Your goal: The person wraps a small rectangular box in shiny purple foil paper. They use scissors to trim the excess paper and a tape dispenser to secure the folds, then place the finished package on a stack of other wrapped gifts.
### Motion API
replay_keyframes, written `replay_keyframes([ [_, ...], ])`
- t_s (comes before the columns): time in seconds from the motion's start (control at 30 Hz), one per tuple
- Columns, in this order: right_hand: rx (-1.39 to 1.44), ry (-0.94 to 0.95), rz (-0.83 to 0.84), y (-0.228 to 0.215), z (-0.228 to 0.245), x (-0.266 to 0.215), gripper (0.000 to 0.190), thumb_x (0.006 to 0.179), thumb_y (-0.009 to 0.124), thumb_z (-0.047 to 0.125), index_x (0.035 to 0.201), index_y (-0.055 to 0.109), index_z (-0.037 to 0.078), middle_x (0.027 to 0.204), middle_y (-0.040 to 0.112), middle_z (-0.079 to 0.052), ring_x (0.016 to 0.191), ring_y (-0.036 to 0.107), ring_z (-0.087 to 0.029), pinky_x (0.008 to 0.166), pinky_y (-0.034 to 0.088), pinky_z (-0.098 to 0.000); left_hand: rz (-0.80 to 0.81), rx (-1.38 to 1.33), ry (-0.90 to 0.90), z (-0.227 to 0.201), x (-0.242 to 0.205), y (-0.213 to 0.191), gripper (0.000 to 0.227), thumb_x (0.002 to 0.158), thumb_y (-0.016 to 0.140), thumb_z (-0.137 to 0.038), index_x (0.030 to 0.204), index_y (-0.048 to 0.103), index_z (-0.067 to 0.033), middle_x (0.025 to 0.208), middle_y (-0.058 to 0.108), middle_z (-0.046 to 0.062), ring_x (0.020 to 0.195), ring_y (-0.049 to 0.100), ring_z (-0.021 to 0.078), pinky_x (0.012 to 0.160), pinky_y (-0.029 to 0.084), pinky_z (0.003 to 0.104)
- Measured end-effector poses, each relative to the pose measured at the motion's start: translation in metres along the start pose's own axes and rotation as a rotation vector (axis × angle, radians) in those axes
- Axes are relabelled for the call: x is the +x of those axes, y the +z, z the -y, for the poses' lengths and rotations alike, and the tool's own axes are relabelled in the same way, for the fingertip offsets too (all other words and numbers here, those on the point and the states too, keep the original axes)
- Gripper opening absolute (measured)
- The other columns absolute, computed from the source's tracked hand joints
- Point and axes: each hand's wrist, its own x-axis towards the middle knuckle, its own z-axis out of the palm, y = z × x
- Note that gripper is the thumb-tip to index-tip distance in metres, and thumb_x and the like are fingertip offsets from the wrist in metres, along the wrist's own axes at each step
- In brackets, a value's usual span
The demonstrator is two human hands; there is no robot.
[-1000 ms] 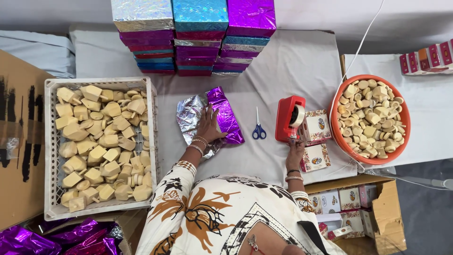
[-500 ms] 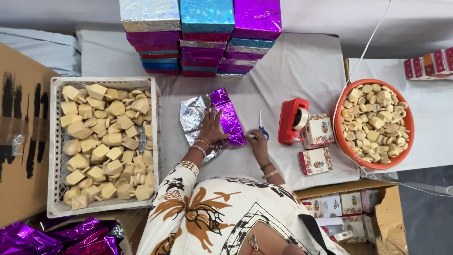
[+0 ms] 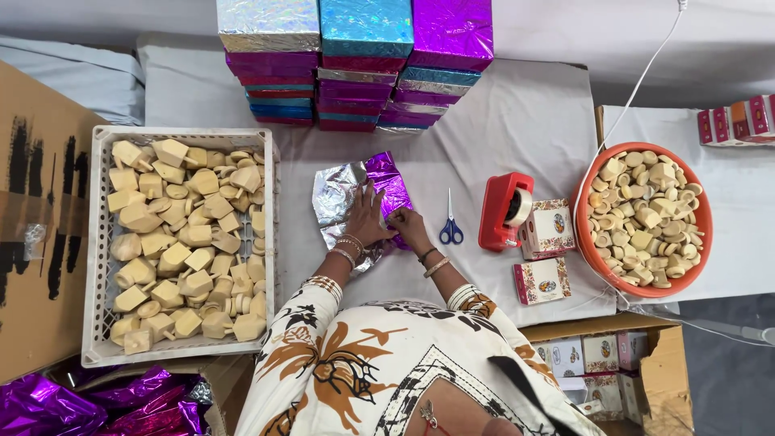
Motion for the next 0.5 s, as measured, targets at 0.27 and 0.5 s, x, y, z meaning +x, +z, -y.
replay_keyframes([
  [0.27,-0.229,-0.015,-0.069,0.008,0.054,-0.020,0.016,0.085,0.077,0.014,0.094,0.073,0.001,0.080,0.074,-0.011,0.070,0.069,-0.017,0.066,0.056,-0.0318,-0.018,0.026,0.019,0.001,0.000,0.002,0.127,0.053,0.093,-0.052,0.153,0.030,-0.0062,0.164,0.012,0.024,0.151,0.009,0.0529,0.125,0.020,0.059],
  [0.5,-0.406,-0.197,-0.207,0.003,0.082,-0.025,0.056,0.072,0.082,0.019,0.116,0.050,0.006,0.096,0.071,-0.016,0.078,0.070,-0.040,0.065,0.055,-0.0499,-0.037,0.030,0.018,-0.003,-0.002,-0.004,0.125,0.053,0.092,-0.053,0.152,0.032,-0.0061,0.163,0.013,0.024,0.149,0.011,0.0523,0.124,0.021,0.061],
])
